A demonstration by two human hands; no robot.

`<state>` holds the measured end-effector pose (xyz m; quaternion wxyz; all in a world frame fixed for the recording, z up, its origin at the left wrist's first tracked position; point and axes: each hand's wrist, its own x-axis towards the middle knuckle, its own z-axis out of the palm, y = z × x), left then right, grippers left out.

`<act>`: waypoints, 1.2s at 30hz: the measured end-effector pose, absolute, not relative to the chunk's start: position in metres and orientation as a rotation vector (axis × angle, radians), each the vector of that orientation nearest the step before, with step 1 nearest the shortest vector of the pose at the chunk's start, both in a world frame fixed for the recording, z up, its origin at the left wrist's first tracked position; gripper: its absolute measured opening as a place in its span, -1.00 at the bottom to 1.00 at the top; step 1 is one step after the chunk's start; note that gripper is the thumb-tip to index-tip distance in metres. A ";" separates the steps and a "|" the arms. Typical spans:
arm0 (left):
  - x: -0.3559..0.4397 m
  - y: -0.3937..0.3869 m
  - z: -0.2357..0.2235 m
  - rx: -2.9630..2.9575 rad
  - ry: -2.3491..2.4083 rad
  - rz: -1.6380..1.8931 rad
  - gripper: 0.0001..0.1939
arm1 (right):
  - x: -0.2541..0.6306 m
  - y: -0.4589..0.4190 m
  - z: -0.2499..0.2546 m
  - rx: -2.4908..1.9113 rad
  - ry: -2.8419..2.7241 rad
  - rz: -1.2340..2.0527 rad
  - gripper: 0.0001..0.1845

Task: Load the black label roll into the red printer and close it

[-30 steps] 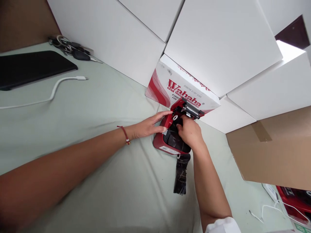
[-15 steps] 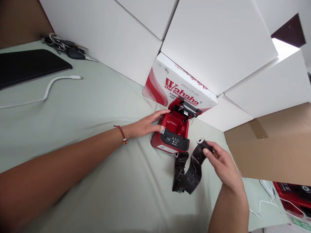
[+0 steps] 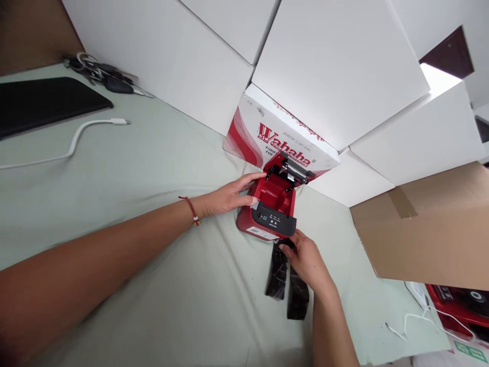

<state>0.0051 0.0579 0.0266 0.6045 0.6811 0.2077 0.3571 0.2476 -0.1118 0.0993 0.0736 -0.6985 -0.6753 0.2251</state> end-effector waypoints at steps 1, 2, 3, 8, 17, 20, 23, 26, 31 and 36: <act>0.005 0.058 0.026 1.582 0.476 0.832 -0.18 | 0.245 -0.110 0.101 -2.084 -2.049 0.687 -0.56; 0.005 0.058 0.026 1.587 0.470 0.837 -0.19 | 0.243 -0.110 0.105 -2.080 -2.071 0.709 -0.57; 0.004 0.058 0.026 1.592 0.464 0.838 -0.19 | 0.242 -0.112 0.113 -2.077 -2.100 0.753 -0.59; 0.004 0.059 0.024 1.586 0.448 0.832 -0.19 | 0.236 -0.123 0.181 -1.922 -2.271 1.007 -0.69; 0.006 0.059 0.023 1.585 0.447 0.870 -0.21 | 0.196 -0.041 0.173 -2.136 -2.178 0.057 -0.65; 0.005 0.059 0.024 1.582 0.433 0.892 -0.23 | 0.186 -0.017 0.162 -2.209 -2.338 0.005 -0.66; 0.005 0.058 0.026 1.584 0.455 0.864 -0.20 | 0.182 -0.001 0.156 -2.215 -2.469 0.071 -0.63; 0.004 0.058 0.028 1.594 0.446 0.865 -0.20 | 0.185 0.012 0.149 -2.161 -2.491 0.134 -0.61; 0.004 0.057 0.029 1.567 0.449 0.885 -0.19 | 0.193 0.015 0.143 -2.097 -2.432 0.234 -0.63; 0.004 0.057 0.027 1.552 0.435 0.866 -0.16 | 0.193 -0.040 0.136 -1.665 -2.197 0.169 -0.76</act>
